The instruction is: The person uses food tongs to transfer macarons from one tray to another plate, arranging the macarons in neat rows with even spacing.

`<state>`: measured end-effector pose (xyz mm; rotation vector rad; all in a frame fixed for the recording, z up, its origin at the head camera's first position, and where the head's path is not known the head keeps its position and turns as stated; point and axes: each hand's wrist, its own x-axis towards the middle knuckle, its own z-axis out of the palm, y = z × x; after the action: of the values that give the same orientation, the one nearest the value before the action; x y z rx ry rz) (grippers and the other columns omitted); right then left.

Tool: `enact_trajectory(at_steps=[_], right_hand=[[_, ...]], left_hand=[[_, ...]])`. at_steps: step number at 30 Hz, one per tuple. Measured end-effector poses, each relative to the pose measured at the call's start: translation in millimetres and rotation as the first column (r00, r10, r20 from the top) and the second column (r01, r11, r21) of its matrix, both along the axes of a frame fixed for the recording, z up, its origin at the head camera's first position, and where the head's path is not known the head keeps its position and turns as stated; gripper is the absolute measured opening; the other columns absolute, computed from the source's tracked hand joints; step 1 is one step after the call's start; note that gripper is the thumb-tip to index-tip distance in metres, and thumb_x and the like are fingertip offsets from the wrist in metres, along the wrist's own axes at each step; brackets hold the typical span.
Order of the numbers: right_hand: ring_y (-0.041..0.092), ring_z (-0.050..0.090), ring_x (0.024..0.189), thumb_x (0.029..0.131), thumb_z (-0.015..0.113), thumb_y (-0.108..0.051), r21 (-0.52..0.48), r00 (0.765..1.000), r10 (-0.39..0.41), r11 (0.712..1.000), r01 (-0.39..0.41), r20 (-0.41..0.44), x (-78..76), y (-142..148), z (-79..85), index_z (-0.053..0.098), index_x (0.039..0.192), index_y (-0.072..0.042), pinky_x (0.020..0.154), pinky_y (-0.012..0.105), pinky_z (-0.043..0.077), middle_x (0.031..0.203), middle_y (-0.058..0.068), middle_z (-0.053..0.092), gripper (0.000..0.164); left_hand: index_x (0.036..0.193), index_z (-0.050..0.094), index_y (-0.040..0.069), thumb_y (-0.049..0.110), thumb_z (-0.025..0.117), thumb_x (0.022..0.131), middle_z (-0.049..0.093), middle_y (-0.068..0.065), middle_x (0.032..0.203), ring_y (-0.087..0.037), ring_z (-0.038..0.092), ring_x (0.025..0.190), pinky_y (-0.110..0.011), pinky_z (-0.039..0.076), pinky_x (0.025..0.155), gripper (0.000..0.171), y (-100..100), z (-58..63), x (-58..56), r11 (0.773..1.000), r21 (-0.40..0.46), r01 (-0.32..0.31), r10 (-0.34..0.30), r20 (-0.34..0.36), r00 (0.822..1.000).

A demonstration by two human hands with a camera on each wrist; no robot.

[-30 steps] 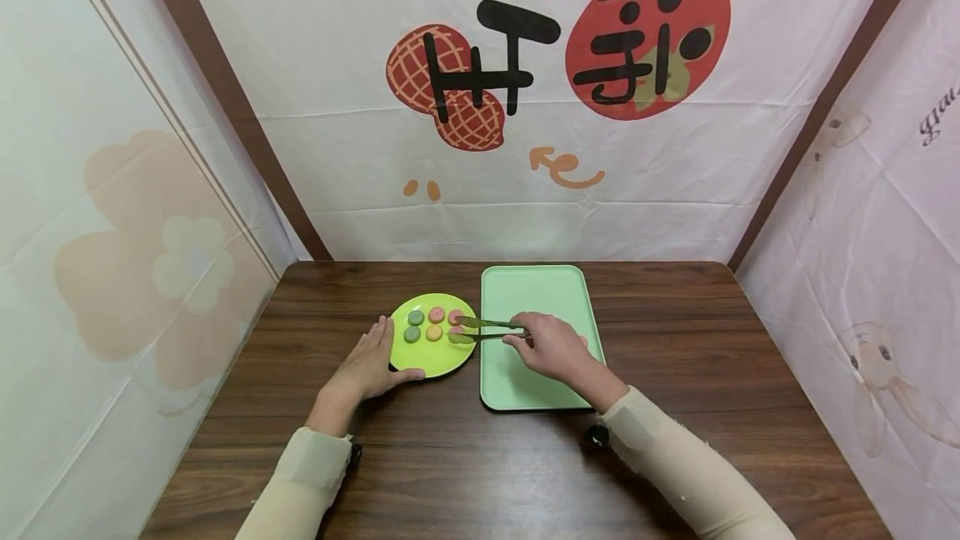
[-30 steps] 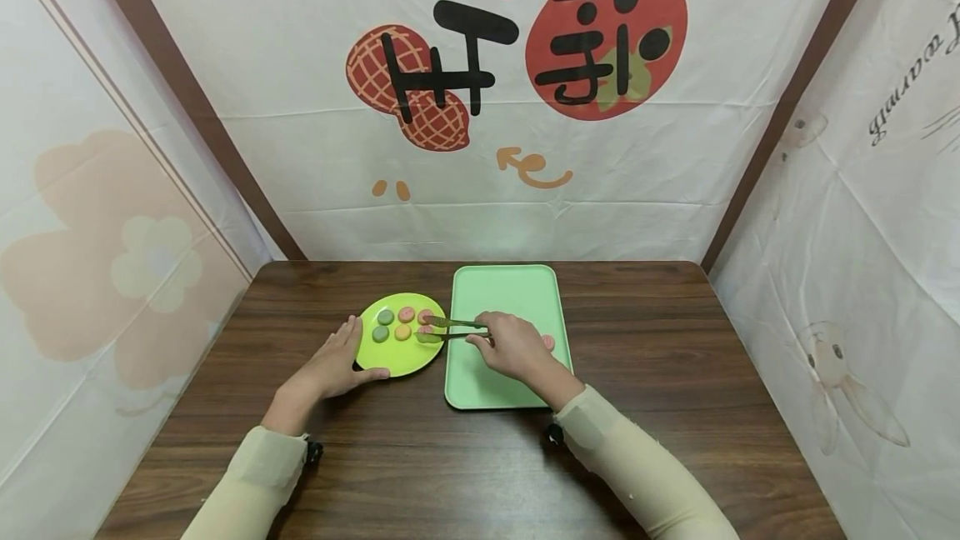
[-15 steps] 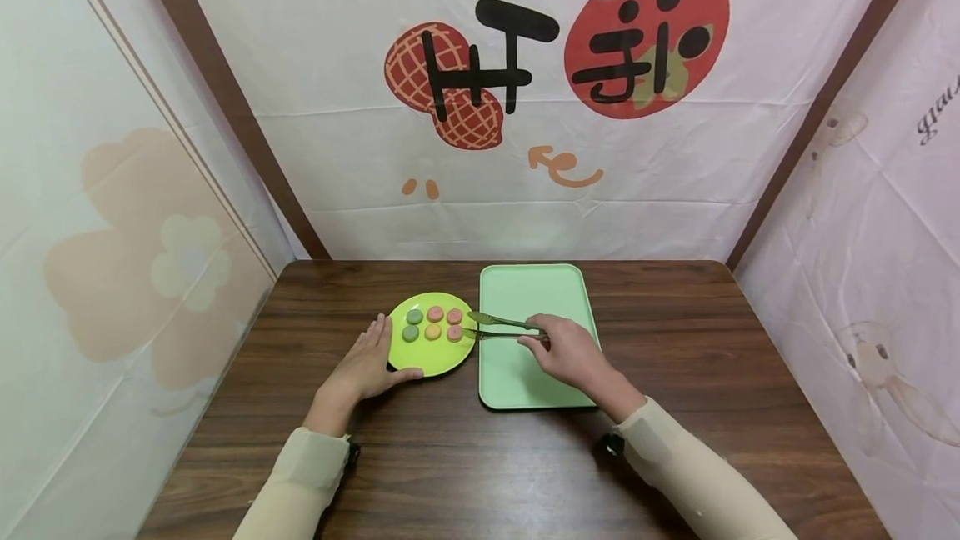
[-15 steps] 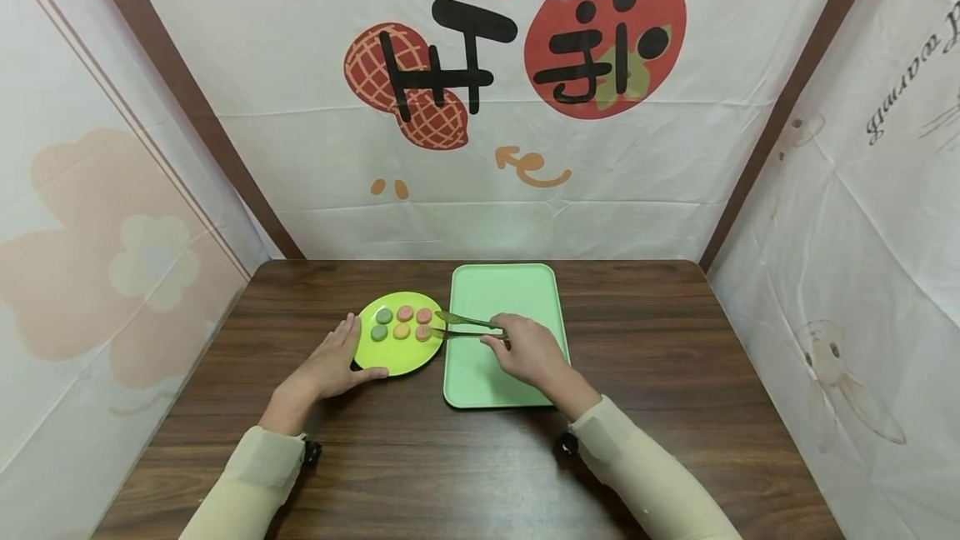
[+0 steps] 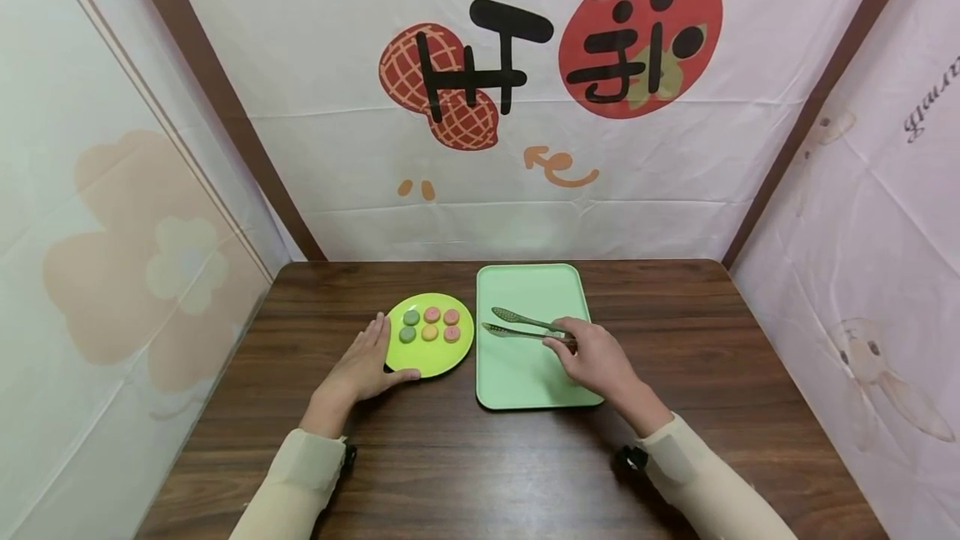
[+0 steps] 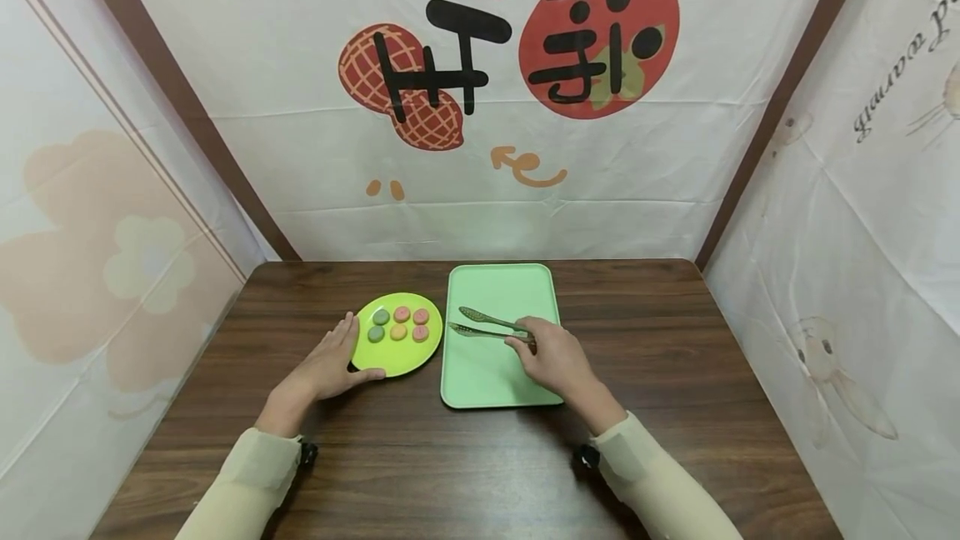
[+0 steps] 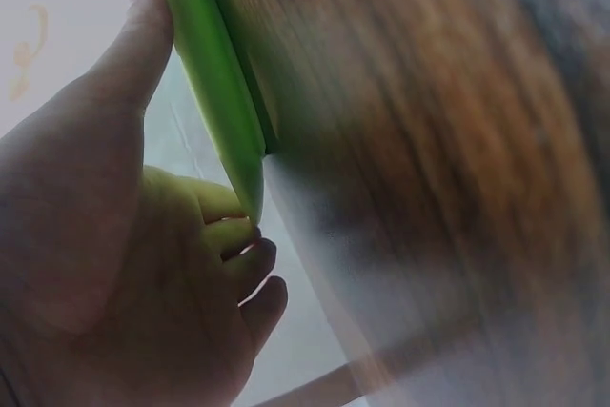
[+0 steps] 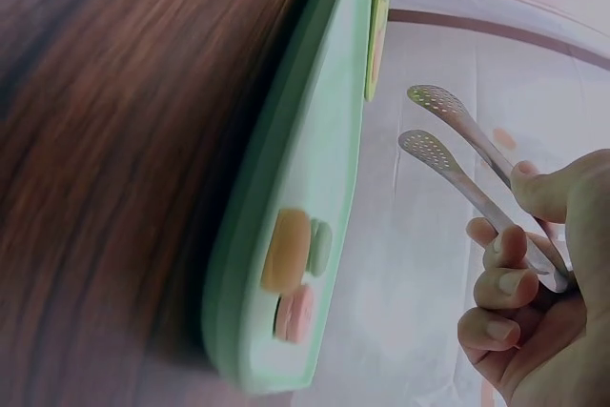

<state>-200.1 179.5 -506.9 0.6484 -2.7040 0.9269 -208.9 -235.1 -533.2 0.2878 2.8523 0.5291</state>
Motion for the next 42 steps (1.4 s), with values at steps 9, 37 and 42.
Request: enact_trajectory(at_steps=[9, 37, 42], right_hand=[[0.012, 0.072, 0.077, 0.101, 0.079, -0.025, -0.023, 0.998, -0.069, 0.997, 0.069, 0.009, 4.7, 22.0, -2.2, 0.077, 0.121, -0.005, 0.065, 0.037, 0.061, 0.097, 0.002, 0.078, 0.029], [0.008, 0.062, 0.071, 0.100, 0.080, -0.020, 0.010, 0.986, -0.163, 0.987, 0.163, 0.012, 24.6, 67.2, -17.6, 0.076, 0.123, 0.000, 0.064, 0.034, 0.055, 0.098, 0.007, 0.078, 0.031], [0.010, 0.061, 0.072, 0.099, 0.081, -0.021, 0.020, 0.985, -0.175, 0.984, 0.174, 0.011, 24.7, 68.5, -21.1, 0.076, 0.121, -0.002, 0.065, 0.035, 0.054, 0.100, 0.008, 0.078, 0.030]], left_hand=[[0.167, 0.007, -0.011, 0.070, 0.071, 0.094, 0.003, -0.031, 0.176, -0.047, 0.009, 0.164, -0.058, 0.013, 0.134, 0.126, -1.9, -0.5, -1.2, 1.000, 0.007, 0.023, -0.023, -0.009, 1.000], [0.166, 0.008, -0.014, 0.069, 0.071, 0.095, 0.006, -0.034, 0.175, -0.048, 0.012, 0.163, -0.059, 0.016, 0.133, 0.126, 1.1, -2.5, -0.4, 1.000, -0.010, 0.029, -0.029, -0.027, 0.999], [0.166, 0.009, -0.014, 0.068, 0.072, 0.094, 0.006, -0.034, 0.175, -0.048, 0.013, 0.163, -0.059, 0.016, 0.133, 0.126, 1.5, -1.5, 0.6, 1.000, -0.003, 0.024, -0.024, -0.029, 0.999]])
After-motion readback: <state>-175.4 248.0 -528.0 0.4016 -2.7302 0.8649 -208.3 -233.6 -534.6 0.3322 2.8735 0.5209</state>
